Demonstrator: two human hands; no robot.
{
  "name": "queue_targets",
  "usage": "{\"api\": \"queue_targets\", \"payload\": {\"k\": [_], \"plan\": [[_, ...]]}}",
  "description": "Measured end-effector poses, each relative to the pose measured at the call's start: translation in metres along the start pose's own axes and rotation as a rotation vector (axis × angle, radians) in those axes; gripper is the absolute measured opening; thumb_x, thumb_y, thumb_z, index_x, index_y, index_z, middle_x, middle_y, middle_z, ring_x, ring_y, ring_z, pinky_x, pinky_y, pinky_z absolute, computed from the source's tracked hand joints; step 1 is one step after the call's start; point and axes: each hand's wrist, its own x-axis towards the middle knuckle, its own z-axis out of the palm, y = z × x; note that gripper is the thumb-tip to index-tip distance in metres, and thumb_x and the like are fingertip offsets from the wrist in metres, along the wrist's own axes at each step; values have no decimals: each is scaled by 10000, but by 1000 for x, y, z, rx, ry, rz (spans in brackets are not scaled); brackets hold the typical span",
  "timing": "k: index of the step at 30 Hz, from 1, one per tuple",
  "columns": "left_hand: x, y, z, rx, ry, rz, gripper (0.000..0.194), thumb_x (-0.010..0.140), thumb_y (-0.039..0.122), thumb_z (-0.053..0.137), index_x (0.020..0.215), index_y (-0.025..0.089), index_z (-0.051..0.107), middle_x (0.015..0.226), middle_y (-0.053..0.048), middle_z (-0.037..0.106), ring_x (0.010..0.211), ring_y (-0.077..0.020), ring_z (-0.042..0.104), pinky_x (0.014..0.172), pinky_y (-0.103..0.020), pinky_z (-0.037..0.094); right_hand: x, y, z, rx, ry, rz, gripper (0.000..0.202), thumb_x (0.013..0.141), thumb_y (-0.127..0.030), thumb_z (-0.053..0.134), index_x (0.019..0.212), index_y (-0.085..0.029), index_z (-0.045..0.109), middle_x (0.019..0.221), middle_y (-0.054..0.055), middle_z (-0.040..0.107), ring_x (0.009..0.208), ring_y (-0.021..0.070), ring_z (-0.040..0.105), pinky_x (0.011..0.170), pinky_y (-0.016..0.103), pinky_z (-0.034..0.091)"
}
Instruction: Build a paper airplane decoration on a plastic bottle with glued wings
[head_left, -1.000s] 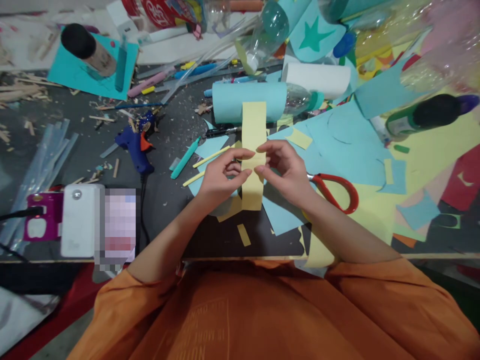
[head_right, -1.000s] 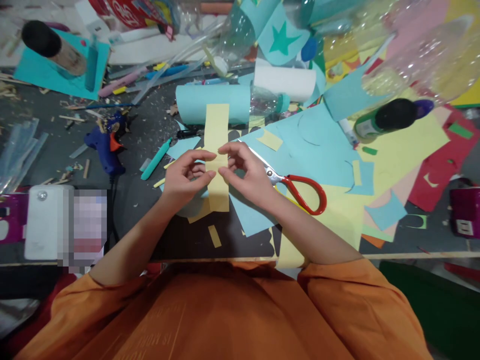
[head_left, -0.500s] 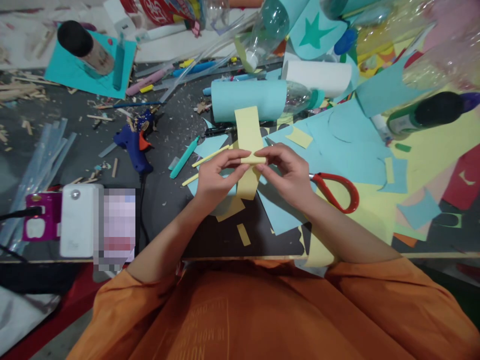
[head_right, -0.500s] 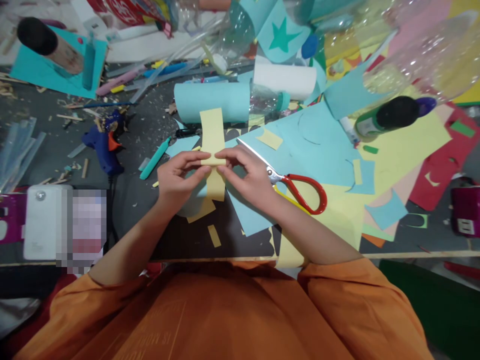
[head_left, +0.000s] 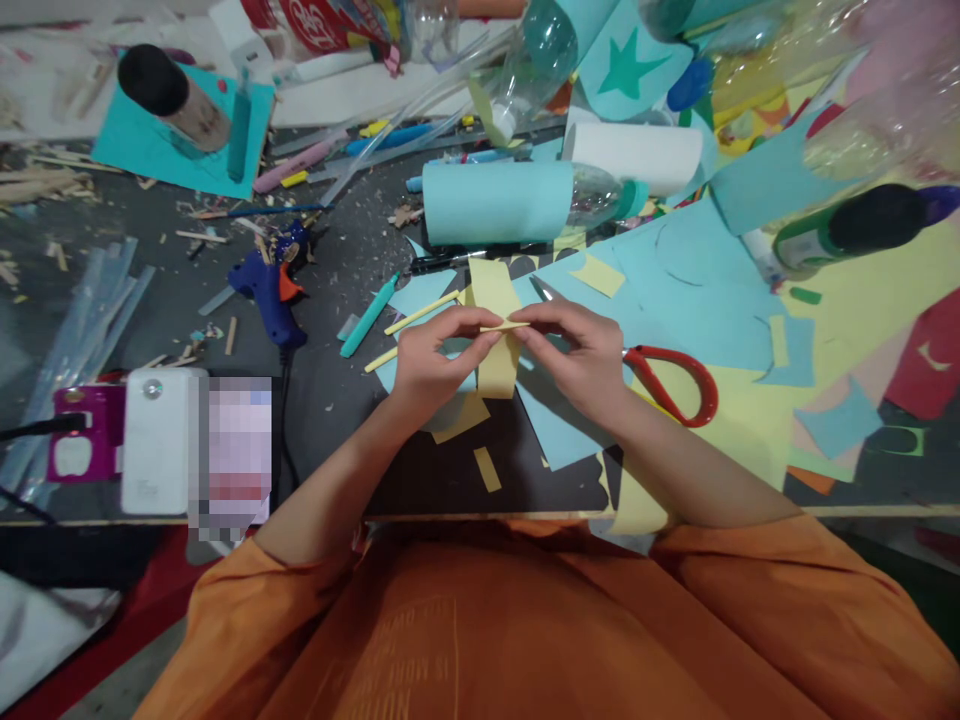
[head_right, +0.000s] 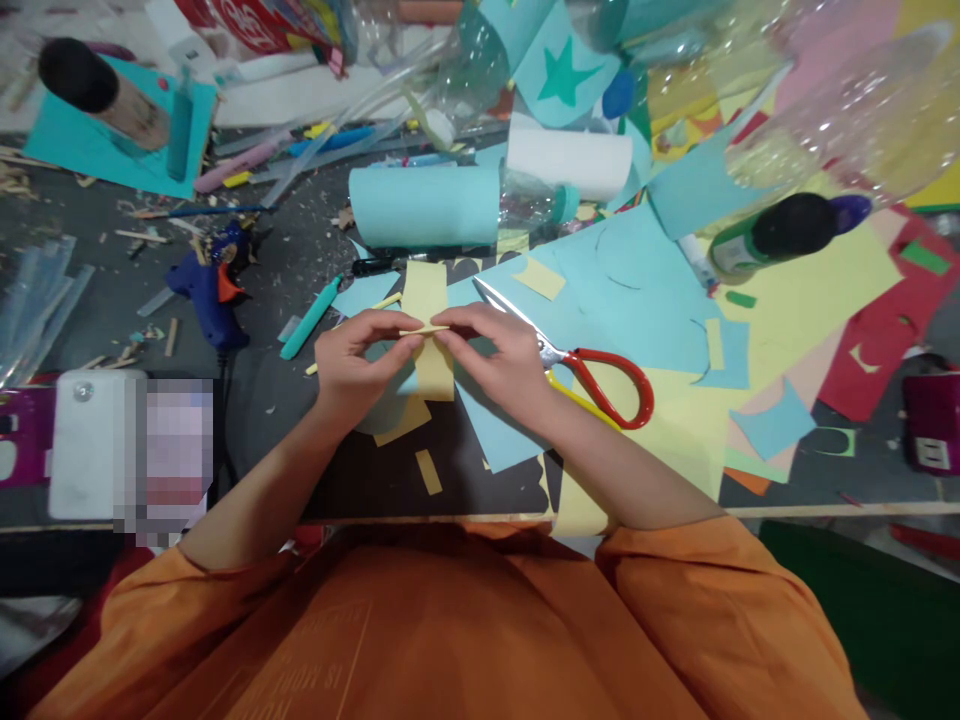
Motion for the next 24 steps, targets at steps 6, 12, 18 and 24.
{"api": "queue_targets", "payload": {"k": [6, 12, 18, 24], "plan": [[-1, 0, -1, 72, -28, 38, 42, 847, 195, 696, 855, 200, 738, 815, 1, 790, 712, -102, 733, 694, -171, 582, 0, 1, 3, -41, 24, -89, 100, 913, -217, 640, 875, -242, 729, 837, -8, 795, 768, 138, 747, 676, 258, 606], [-5, -2, 0, 223, -19, 178, 81, 873, 199, 669, 809, 193, 719, 744, 16, 773, 643, -77, 702, 638, -150, 529, -3, 0, 3, -109, -29, -150, 180, 953, -234, 564, 884, -240, 730, 838, -4, 804, 740, 146, 758, 669, 259, 607], [-3, 3, -1, 101, -39, 43, 86, 852, 204, 662, 784, 203, 715, 734, 11, 762, 635, -97, 691, 640, -186, 554, -5, 1, 2, -15, -10, -121, 167, 936, -218, 595, 899, -262, 752, 845, -8, 807, 755, 156, 769, 661, 260, 606], [0, 8, -5, -8, -39, -84, 119, 850, 301, 691, 782, 213, 734, 764, -14, 767, 687, -124, 705, 678, -232, 581, -4, 0, 2, 2, 21, -31, 172, 912, -254, 596, 848, -258, 756, 811, -5, 797, 707, 154, 749, 674, 297, 617]]}}
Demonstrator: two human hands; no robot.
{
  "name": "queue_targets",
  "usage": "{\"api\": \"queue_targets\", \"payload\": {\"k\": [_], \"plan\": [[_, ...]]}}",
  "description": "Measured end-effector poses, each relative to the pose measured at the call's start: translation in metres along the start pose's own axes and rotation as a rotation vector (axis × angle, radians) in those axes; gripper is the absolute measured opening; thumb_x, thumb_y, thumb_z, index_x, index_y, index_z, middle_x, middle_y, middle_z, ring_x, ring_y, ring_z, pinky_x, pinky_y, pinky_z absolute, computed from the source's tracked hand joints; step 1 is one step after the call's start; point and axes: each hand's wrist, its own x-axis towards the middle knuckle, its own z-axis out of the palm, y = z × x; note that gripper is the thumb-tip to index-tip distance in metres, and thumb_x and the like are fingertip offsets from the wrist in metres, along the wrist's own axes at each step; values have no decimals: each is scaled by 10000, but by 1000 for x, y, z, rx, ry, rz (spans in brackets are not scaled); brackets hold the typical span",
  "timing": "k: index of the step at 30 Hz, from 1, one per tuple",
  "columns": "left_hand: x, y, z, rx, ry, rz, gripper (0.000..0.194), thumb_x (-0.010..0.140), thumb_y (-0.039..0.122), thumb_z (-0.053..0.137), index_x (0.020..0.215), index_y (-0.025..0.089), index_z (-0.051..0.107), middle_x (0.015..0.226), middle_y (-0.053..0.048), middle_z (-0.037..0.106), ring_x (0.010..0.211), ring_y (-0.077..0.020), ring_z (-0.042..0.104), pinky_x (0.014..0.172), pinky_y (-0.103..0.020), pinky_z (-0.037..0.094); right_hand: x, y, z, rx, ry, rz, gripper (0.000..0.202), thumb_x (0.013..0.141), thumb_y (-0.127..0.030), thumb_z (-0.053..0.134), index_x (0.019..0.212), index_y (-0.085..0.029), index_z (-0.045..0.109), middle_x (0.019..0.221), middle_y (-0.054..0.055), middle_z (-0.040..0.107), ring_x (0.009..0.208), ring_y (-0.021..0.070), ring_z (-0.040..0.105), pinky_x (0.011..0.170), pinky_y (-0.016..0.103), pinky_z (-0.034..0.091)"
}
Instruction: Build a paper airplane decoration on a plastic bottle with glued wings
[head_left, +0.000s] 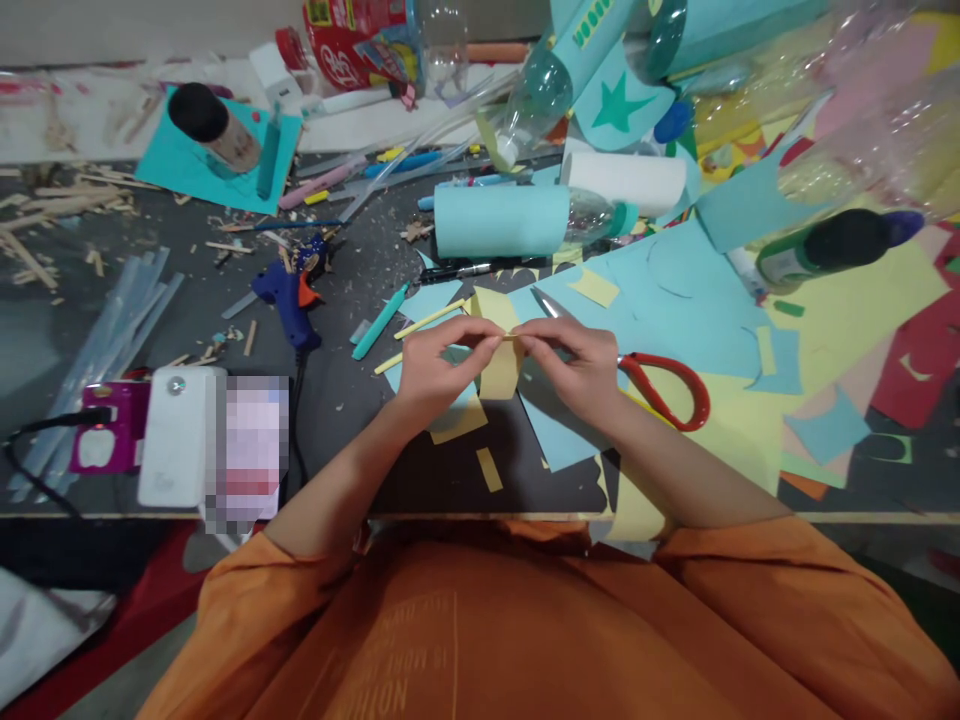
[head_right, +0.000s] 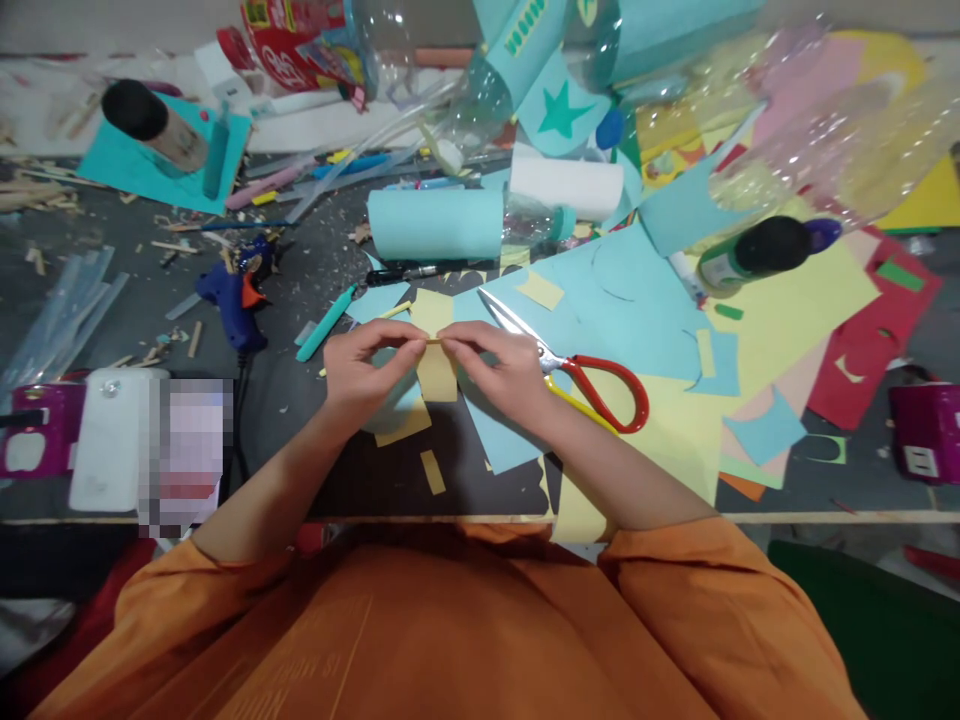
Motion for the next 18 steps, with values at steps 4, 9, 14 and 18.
{"api": "queue_targets", "payload": {"k": [4, 9, 14, 18], "plan": [[-1, 7, -4, 35, -25, -33, 166, 861, 360, 689, 785, 229, 757, 792, -14, 780, 729, -141, 721, 704, -252, 582, -1, -1, 0, 49, 37, 21, 170, 918, -330, 610, 839, -250, 738, 776, -5, 769, 657, 137, 714, 635, 285, 595], [-2, 12, -6, -28, -49, -94, 147, 849, 344, 694, 797, 212, 734, 805, -14, 768, 727, -141, 706, 688, -261, 575, 3, 3, -1, 217, -55, 139, 305, 949, -521, 548, 933, -254, 695, 905, 3, 730, 679, 115, 671, 606, 262, 577], [-3, -3, -3, -202, -100, -254, 242, 765, 241, 728, 988, 222, 636, 926, -12, 730, 624, -77, 643, 582, -197, 518, 7, 9, 1, 350, -210, 337, 261, 876, -432, 665, 1055, -242, 672, 972, 1, 710, 568, 80, 534, 543, 257, 521], [-3, -13, 0, -438, -104, -475, 486, 680, 233, 781, 1085, 257, 515, 819, 37, 697, 552, -80, 646, 578, -209, 537, 7, 8, 1, 229, -182, 235, 198, 874, -286, 633, 1060, -247, 687, 1041, 24, 724, 719, 127, 604, 681, 314, 551]]}}
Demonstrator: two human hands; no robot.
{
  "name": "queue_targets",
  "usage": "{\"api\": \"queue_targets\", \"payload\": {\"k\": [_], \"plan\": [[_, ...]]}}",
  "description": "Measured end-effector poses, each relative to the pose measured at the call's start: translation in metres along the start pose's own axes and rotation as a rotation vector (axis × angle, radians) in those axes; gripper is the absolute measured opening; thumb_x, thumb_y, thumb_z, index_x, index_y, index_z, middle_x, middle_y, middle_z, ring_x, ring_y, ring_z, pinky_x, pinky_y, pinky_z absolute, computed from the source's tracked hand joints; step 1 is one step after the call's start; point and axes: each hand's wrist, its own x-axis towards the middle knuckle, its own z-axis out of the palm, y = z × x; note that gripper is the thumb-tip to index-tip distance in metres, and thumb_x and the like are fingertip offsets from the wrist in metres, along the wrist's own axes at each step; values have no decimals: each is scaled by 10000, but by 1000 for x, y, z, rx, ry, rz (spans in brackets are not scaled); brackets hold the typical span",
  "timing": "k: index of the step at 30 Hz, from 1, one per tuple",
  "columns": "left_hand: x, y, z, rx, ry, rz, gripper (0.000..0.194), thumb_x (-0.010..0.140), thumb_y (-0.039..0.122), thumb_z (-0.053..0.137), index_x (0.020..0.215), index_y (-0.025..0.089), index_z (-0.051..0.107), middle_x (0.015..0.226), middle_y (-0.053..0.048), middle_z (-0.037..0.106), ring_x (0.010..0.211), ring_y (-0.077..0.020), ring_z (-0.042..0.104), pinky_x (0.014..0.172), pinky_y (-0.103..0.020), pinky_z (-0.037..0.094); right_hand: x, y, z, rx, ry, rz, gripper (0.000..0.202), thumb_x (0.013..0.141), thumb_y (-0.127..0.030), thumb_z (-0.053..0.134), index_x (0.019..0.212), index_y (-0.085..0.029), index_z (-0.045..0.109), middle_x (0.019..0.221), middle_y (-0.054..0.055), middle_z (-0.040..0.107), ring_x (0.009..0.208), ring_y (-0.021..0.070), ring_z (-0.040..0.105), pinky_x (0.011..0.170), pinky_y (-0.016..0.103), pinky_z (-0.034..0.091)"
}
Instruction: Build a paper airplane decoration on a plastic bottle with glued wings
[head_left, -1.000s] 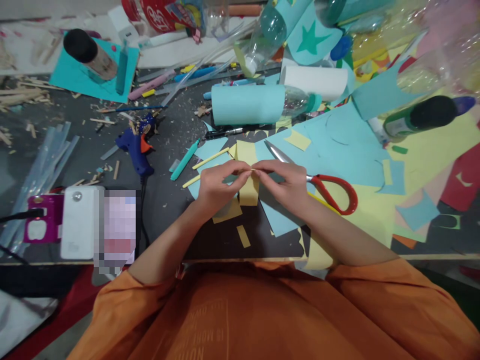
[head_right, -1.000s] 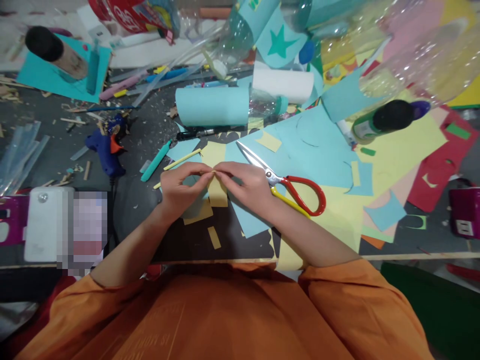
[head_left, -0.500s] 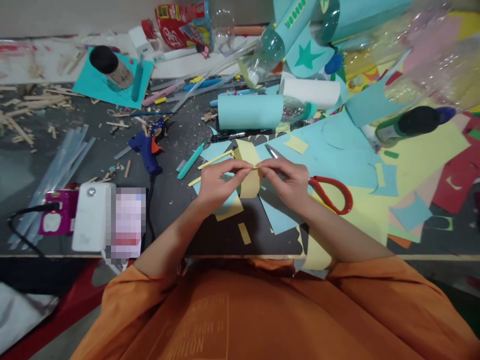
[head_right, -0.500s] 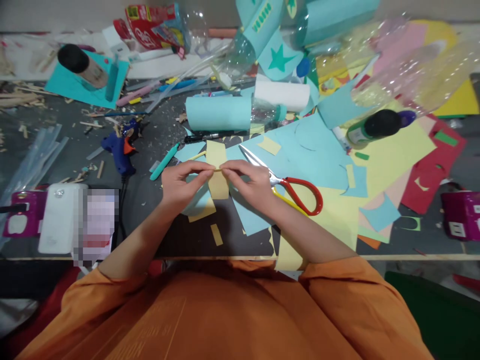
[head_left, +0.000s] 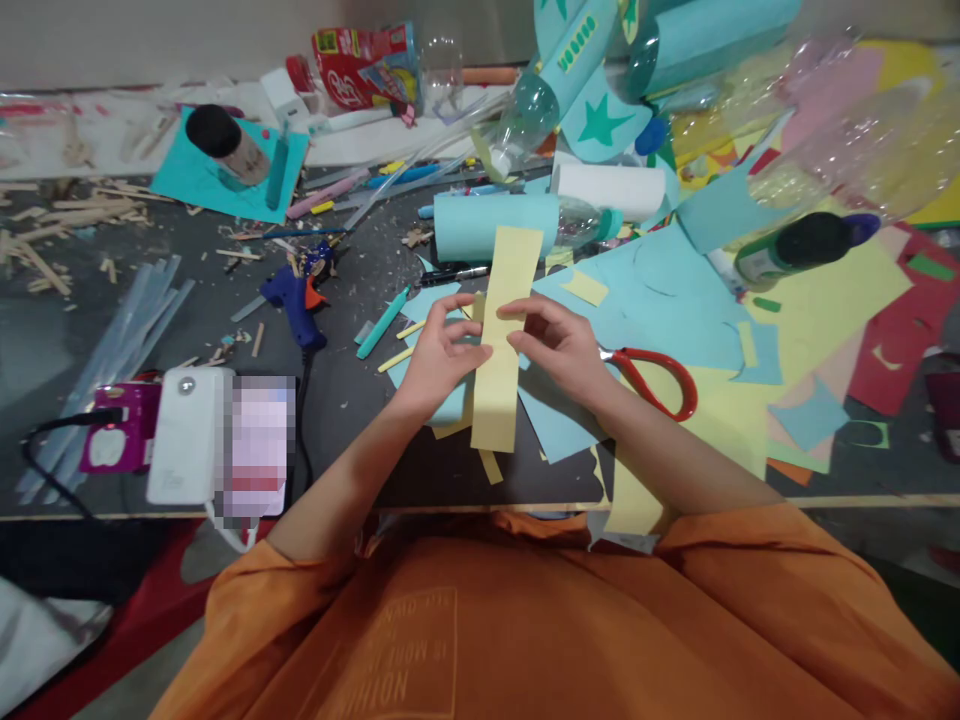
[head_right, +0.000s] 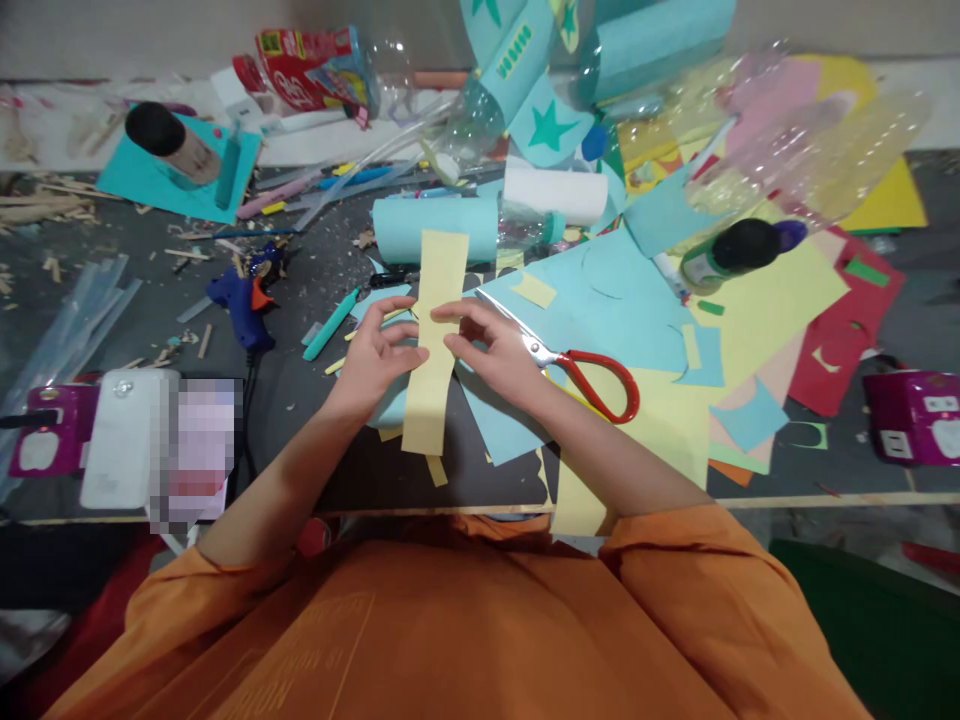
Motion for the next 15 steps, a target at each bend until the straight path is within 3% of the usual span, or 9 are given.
{"api": "queue_targets", "payload": {"k": [3, 7, 15], "plan": [[-2, 0, 0, -27, -96, -103, 344, 708, 319, 774, 932, 233, 527, 645, 45, 667, 536, -120, 660, 515, -218, 515, -1, -3, 0, -80, 2, -114, 209, 890, -252, 611, 1076, -266, 706, 1045, 34, 739, 894, 175, 669, 791, 363, 569], [-4, 0, 1, 31, -99, -75, 209, 804, 364, 681, 886, 226, 547, 557, 49, 657, 487, -137, 649, 471, -232, 487, -4, -5, -1, -181, 4, -221, 236, 943, -280, 570, 1131, -315, 708, 1109, 34, 762, 1041, 212, 694, 908, 433, 567], [2, -7, -4, -62, -43, -77, 345, 718, 272, 708, 1017, 240, 539, 620, 48, 694, 558, -161, 691, 517, -247, 508, -9, -4, 2, -177, -152, -373, 297, 981, -352, 535, 1246, -363, 667, 1125, 42, 766, 1043, 222, 699, 937, 492, 565]]}}
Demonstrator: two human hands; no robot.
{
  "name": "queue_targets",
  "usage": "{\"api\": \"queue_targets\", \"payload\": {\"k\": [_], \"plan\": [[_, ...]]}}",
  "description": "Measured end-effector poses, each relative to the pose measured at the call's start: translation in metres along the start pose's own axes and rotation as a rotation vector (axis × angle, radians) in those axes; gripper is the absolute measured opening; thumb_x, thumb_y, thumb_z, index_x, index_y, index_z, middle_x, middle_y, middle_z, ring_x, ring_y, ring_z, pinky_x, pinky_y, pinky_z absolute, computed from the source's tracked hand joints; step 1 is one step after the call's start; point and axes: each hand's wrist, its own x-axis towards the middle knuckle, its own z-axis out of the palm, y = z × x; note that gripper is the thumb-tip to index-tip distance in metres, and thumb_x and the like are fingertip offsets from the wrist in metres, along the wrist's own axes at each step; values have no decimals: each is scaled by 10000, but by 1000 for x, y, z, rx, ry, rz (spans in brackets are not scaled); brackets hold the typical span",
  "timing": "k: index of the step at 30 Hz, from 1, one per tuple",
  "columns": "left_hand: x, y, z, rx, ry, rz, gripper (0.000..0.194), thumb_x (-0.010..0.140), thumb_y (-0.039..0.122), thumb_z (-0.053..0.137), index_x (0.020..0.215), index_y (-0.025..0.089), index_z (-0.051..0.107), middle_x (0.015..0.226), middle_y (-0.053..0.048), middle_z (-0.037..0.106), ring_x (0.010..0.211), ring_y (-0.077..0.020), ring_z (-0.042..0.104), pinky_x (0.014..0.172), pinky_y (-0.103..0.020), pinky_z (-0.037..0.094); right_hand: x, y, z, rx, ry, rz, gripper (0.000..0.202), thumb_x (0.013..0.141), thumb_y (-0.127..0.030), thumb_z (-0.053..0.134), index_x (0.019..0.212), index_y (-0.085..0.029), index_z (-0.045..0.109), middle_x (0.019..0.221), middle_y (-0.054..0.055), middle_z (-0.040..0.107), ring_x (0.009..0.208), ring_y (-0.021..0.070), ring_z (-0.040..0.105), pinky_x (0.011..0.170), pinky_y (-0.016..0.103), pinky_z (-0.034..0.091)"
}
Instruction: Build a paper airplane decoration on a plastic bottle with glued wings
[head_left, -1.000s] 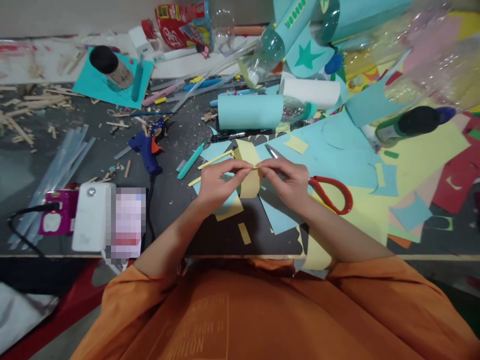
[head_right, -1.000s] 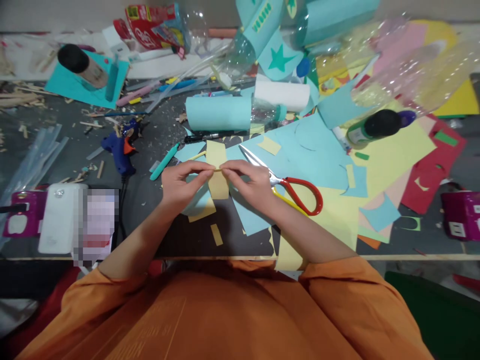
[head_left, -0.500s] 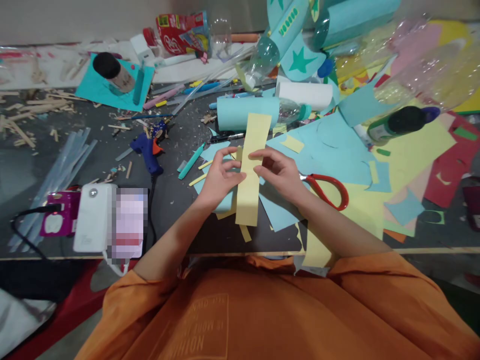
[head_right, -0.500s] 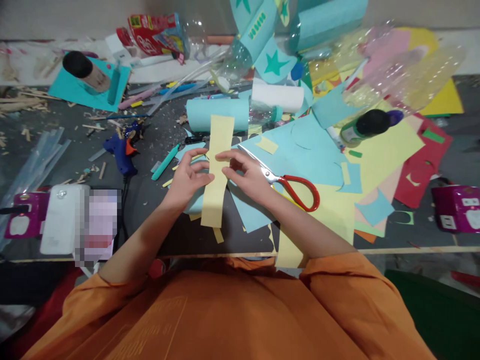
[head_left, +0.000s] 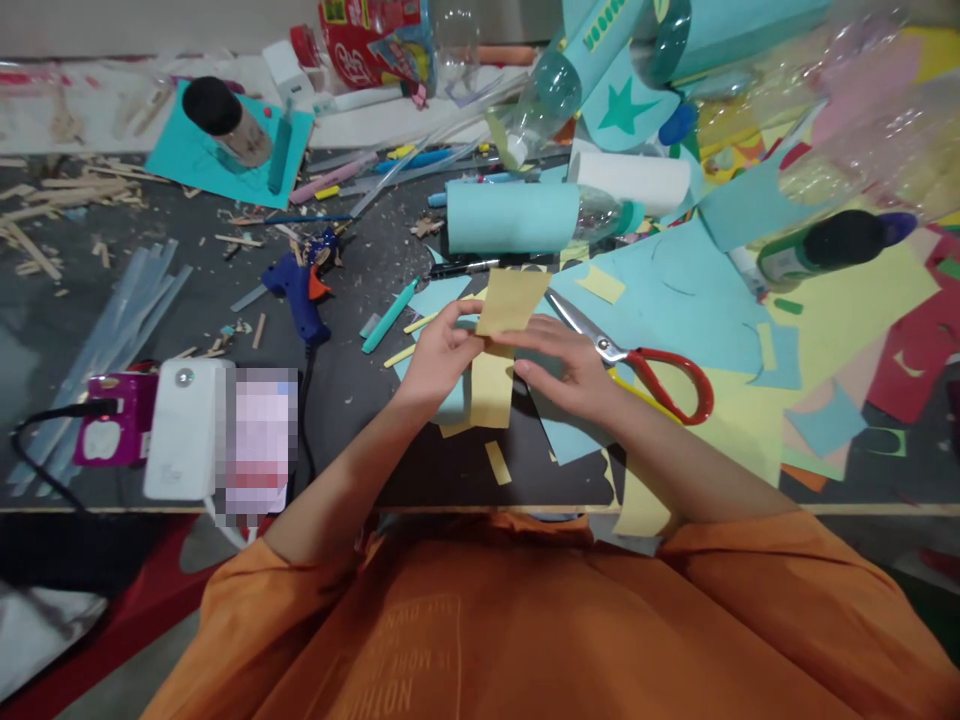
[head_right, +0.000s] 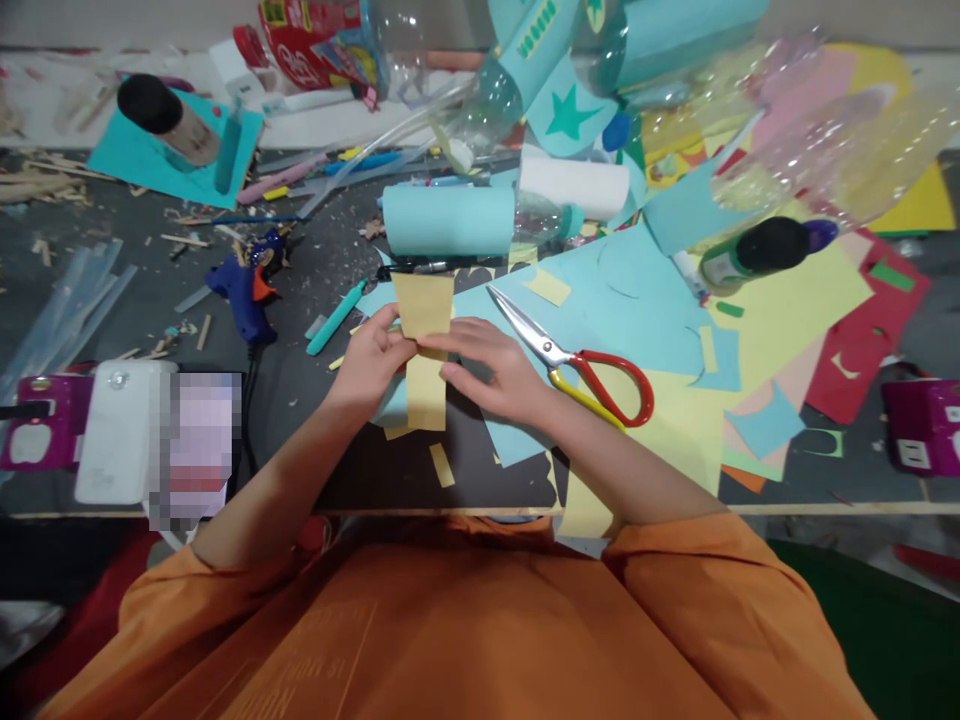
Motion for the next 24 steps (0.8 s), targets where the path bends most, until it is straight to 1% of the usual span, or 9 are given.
{"api": "queue_targets", "payload": {"k": [3, 6, 8, 10, 13, 15, 19, 22, 24], "plan": [[1, 0, -2, 46, -14, 27, 359, 724, 275, 680, 1050, 242, 534, 689, 27, 728, 629, -176, 719, 557, -258, 529, -1, -1, 0, 7, -50, 12, 308, 981, -390, 526, 1254, -354, 662, 1139, 55, 760, 1052, 233, 699, 942, 503, 564], [-1, 1, -1, 67, -34, 32, 327, 740, 294, 658, 1033, 243, 522, 684, 31, 705, 598, -156, 690, 543, -249, 516, 0, -2, -2, 41, -52, 94, 304, 971, -463, 526, 1198, -343, 688, 1097, 54, 762, 1010, 230, 703, 906, 480, 577], [-3, 2, 1, 73, -37, 24, 311, 766, 329, 650, 1028, 240, 509, 713, 25, 689, 587, -138, 667, 537, -238, 510, 1, -2, -4, 96, -8, 167, 314, 958, -498, 538, 1163, -324, 700, 1077, 50, 760, 982, 222, 704, 870, 447, 588], [-5, 2, 4, 100, -11, 45, 346, 769, 347, 668, 1050, 243, 495, 837, -1, 695, 625, -117, 661, 559, -223, 517, 2, -1, -5, 140, 78, 252, 317, 956, -506, 533, 1114, -296, 712, 1078, 45, 756, 982, 216, 703, 851, 417, 590], [-7, 0, 8, 175, 86, 176, 424, 689, 286, 726, 1049, 255, 504, 1056, -36, 654, 711, -84, 629, 590, -184, 505, 3, 2, -6, 151, 197, 356, 288, 959, -467, 525, 1018, -267, 724, 1032, 28, 752, 938, 197, 702, 809, 368, 582], [-8, 0, 9, 226, 118, 251, 367, 666, 248, 712, 992, 248, 547, 1092, -38, 625, 699, -66, 574, 579, -170, 478, 4, 3, -6, 145, 217, 381, 255, 955, -428, 532, 983, -260, 722, 1000, 18, 748, 908, 184, 696, 787, 346, 570], [-10, 4, 9, 304, 43, 233, 139, 689, 216, 656, 828, 204, 655, 1068, -42, 633, 549, -22, 382, 513, -181, 406, 5, 2, -3, 117, 194, 382, 266, 969, -438, 508, 977, -259, 704, 985, 19, 734, 922, 182, 675, 798, 342, 559], [-11, 8, 9, 309, 9, 185, 189, 711, 194, 637, 886, 209, 706, 836, -4, 611, 489, -29, 278, 441, -192, 312, 9, 0, -5, 65, 202, 388, 298, 984, -482, 479, 1051, -273, 682, 1033, 25, 720, 949, 186, 668, 828, 354, 561], [-11, 10, 8, 298, 10, 155, 265, 727, 182, 630, 976, 217, 713, 620, 49, 472, 466, -49, 240, 421, -201, 262, 11, -3, -14, -8, 193, 379, 303, 981, -488, 493, 1144, -292, 656, 1128, 34, 703, 1014, 202, 665, 863, 372, 562]]}}
